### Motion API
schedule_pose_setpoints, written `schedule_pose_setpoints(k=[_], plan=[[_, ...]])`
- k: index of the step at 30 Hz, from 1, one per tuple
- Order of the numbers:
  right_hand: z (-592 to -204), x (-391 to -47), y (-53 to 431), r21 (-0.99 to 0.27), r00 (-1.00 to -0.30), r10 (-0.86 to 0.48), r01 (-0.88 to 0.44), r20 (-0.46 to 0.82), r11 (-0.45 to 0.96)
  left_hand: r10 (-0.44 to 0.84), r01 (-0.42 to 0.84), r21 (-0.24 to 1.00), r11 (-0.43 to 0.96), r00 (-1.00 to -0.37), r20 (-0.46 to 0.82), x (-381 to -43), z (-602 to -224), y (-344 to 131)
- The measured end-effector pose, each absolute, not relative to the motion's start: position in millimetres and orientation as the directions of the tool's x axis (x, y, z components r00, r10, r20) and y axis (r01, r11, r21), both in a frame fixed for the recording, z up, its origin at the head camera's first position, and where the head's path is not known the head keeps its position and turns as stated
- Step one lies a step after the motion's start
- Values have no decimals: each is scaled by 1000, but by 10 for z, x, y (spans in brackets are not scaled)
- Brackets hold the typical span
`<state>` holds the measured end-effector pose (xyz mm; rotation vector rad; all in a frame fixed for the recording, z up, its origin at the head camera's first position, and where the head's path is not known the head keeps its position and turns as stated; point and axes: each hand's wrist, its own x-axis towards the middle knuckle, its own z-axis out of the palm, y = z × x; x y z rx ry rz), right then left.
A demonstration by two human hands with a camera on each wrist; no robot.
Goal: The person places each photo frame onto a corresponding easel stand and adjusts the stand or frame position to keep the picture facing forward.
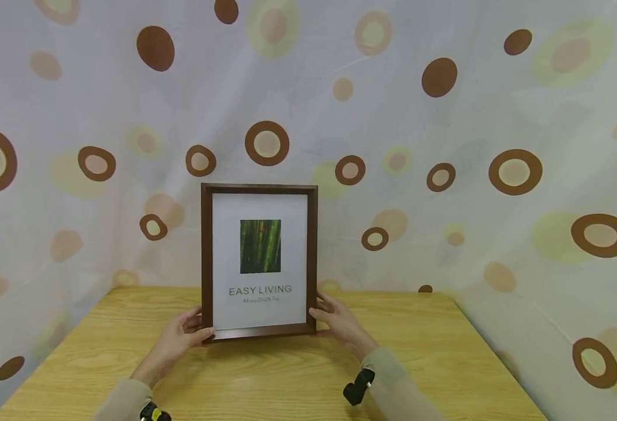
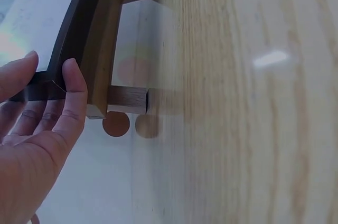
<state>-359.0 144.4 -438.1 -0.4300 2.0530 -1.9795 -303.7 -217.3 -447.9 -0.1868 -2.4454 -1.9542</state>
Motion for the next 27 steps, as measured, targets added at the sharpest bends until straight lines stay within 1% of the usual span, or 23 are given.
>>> schedule_pose_setpoints(k=[6,16,22,27], plan=[[-4340,-3634,1346,-997,-920,-388,-70,59,13,76,98,970,222,-994,83,-3054,-4464,-2228],[-4297,-3707,1264,-997,-924,-378,-72,56,28,95,114,969,222,-991,95,-3114,-4418,-2304],[-4257,-3786,1228,-996,-928,-367,-80,61,35,79,122,963,238,-991,106,-3156,-4371,-2324],[-4268,-3835,1193,-997,-928,-366,-77,62,27,78,135,969,206,-990,121,-3165,-4393,-2336]])
